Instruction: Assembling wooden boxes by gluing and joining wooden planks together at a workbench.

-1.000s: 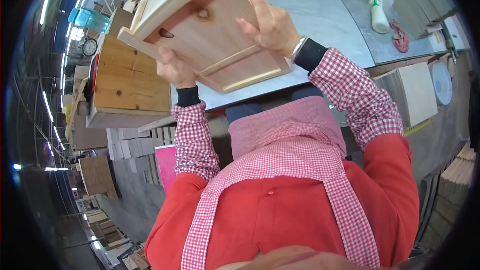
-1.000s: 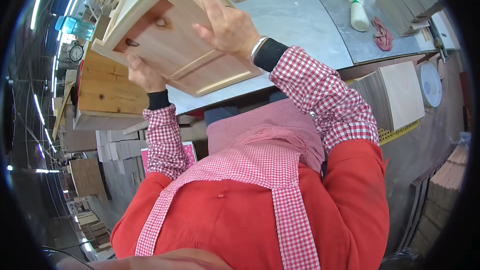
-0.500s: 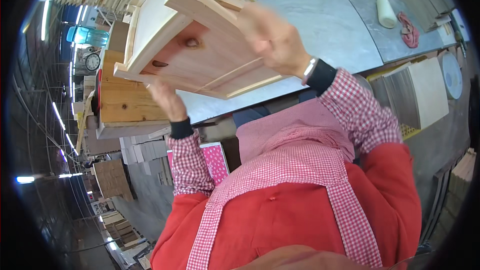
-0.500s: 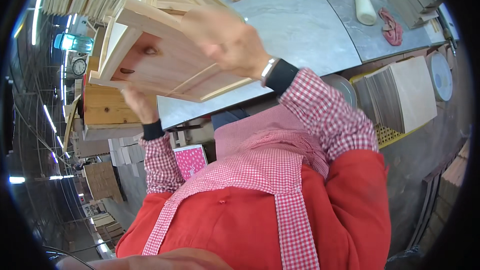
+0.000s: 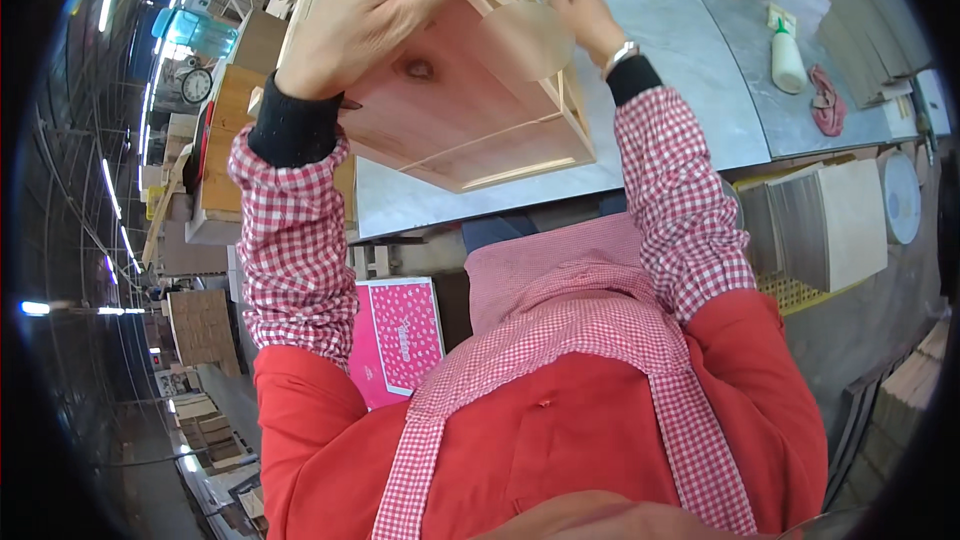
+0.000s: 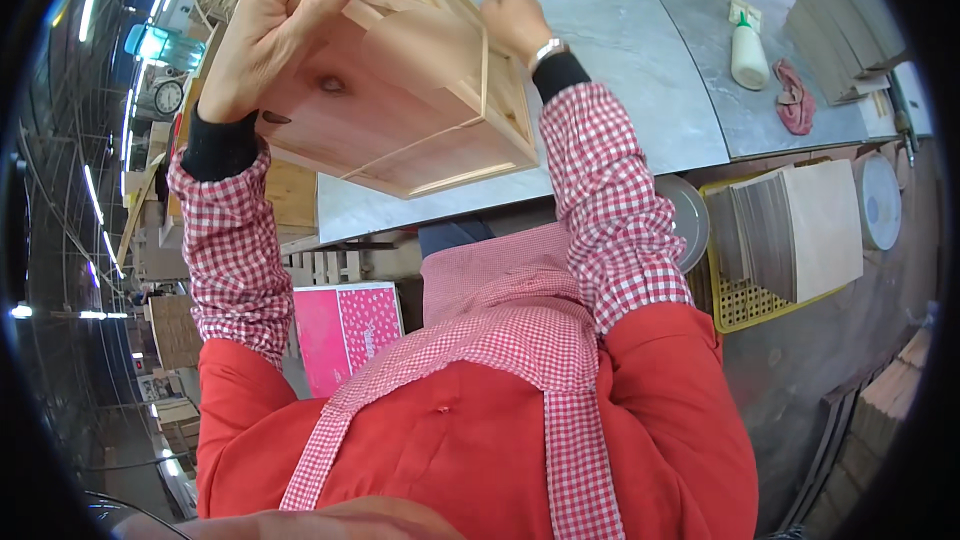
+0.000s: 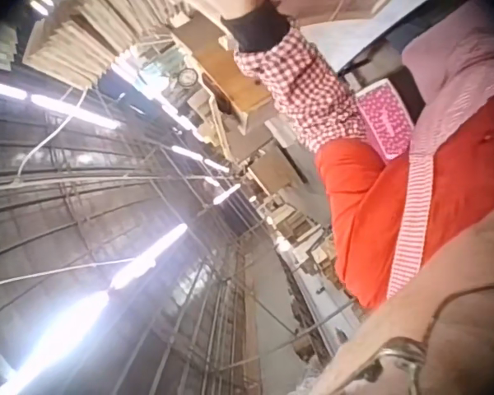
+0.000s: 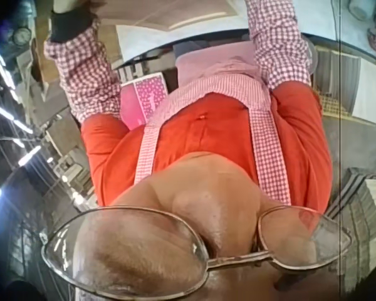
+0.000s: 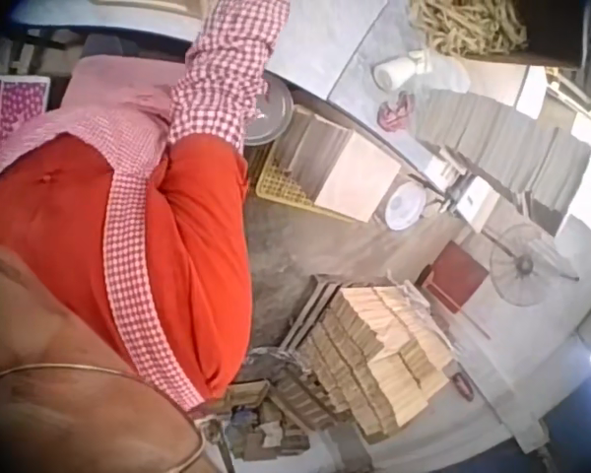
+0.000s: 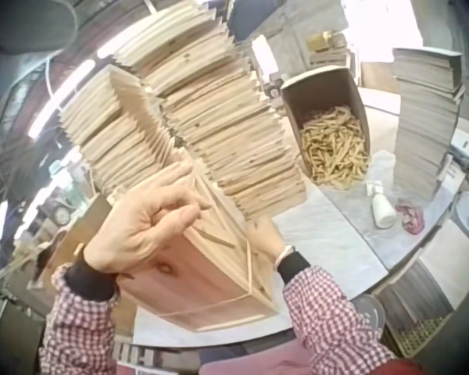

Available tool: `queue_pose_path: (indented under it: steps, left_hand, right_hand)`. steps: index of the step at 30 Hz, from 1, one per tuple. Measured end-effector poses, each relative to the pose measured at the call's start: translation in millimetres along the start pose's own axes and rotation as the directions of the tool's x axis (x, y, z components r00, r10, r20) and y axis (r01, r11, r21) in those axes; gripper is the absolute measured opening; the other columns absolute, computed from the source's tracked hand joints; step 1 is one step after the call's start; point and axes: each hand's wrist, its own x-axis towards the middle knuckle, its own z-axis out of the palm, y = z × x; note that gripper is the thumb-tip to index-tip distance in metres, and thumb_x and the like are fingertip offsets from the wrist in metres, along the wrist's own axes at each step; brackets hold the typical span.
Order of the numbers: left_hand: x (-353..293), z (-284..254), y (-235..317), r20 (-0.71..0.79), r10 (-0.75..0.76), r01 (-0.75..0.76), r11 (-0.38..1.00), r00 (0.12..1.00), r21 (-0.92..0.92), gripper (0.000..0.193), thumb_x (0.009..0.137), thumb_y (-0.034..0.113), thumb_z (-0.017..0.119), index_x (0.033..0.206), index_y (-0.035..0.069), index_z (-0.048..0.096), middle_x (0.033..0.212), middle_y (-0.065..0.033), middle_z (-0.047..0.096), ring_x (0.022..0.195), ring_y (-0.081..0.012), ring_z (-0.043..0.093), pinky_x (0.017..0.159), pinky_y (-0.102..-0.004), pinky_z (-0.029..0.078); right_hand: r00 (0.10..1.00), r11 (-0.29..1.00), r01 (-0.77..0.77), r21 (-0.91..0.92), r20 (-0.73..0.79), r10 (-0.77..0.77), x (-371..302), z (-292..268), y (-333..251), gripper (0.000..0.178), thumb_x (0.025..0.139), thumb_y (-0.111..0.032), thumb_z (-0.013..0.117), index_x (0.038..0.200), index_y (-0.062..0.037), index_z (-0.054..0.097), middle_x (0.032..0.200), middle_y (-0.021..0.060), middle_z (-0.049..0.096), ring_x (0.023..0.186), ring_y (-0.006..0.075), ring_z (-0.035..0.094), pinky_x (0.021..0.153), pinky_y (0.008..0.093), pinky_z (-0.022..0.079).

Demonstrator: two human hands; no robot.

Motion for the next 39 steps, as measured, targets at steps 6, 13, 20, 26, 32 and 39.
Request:
queue_pose_path:
  steps: [6, 13, 20, 26, 32, 39]
  left_hand:
    - [5, -3, 0, 0.052, -0.062, 0.063, 0.998, 0.997, -0.004, 0.022, 0.094, 0.021, 0.055, 0.097, 0.001, 0.064, 0.100, -0.0178, 0.062, 0.103, -0.0351, 0.057, 0.091, -0.0354, 0.043]
    - [0, -8, -8, 0.093, -0.047, 0.039, 0.995, 0.995, 0.087, 0.022, 0.094, 0.022, 0.055, 0.098, 0.002, 0.063, 0.094, -0.0169, 0.061, 0.099, -0.0320, 0.058, 0.092, -0.0358, 0.043]
    - [-49, -29, -25, -0.781, 0.098, -0.263, 0.961, 0.617, -0.087, 0.021, 0.096, 0.017, 0.055, 0.105, -0.001, 0.061, 0.088, -0.0039, 0.064, 0.082, -0.0137, 0.061, 0.075, -0.0271, 0.051]
    - [-177, -24, -86, -0.744, -0.600, -0.238, 0.708, 0.294, -0.665, 0.018, 0.095, 0.014, 0.054, 0.097, -0.002, 0.061, 0.089, -0.0026, 0.064, 0.074, -0.0119, 0.060, 0.063, -0.0241, 0.049]
    - [-245, 110, -179, -0.083, -0.966, 0.350, 0.169, 0.247, -0.921, 0.028, 0.086, 0.034, 0.062, 0.092, 0.006, 0.063, 0.080, -0.0031, 0.062, 0.079, -0.0124, 0.058, 0.074, -0.0317, 0.045]
    - [-222, 142, -188, 0.575, -0.731, 0.450, -0.402, 0.367, -0.798, 0.031, 0.085, 0.033, 0.064, 0.062, 0.012, 0.058, 0.060, 0.0043, 0.050, 0.051, -0.0060, 0.042, 0.048, -0.0223, 0.034]
  right_hand:
    - [0.956, 0.956, 0.293, 0.027, 0.024, -0.294, 1, -39, -75, 0.024, 0.090, -0.018, 0.052, 0.088, 0.0052, 0.057, 0.065, 0.0169, 0.057, 0.057, 0.0240, 0.053, 0.052, 0.0373, 0.041]
    - [0.984, 0.988, 0.124, 0.097, 0.115, -0.135, -129, -90, -125, 0.017, 0.087, -0.011, 0.059, 0.076, 0.0025, 0.056, 0.060, 0.0176, 0.049, 0.053, 0.0289, 0.049, 0.054, 0.0350, 0.041]
    - [0.500, 0.503, 0.856, -0.119, -0.057, -0.864, -38, -76, -206, 0.010, 0.083, -0.005, 0.068, 0.090, 0.0008, 0.064, 0.085, 0.0111, 0.064, 0.073, 0.0175, 0.061, 0.065, 0.0275, 0.047]
    - [0.570, 0.579, 0.801, -0.151, -0.102, -0.815, -53, -65, -203, 0.006, 0.085, -0.002, 0.068, 0.090, 0.0018, 0.065, 0.089, 0.0076, 0.066, 0.077, 0.0157, 0.061, 0.073, 0.0280, 0.050]
    - [0.522, 0.514, 0.814, -0.269, -0.048, -0.852, -38, -74, -199, 0.009, 0.088, -0.005, 0.066, 0.086, 0.0023, 0.062, 0.081, 0.0096, 0.062, 0.072, 0.0150, 0.056, 0.070, 0.0288, 0.047]
    - [0.401, 0.470, 0.781, -0.411, -0.247, -0.882, -40, -47, -204, 0.025, 0.092, -0.009, 0.060, 0.070, -0.0001, 0.055, 0.063, 0.0049, 0.054, 0.059, 0.0125, 0.047, 0.057, 0.0268, 0.039]
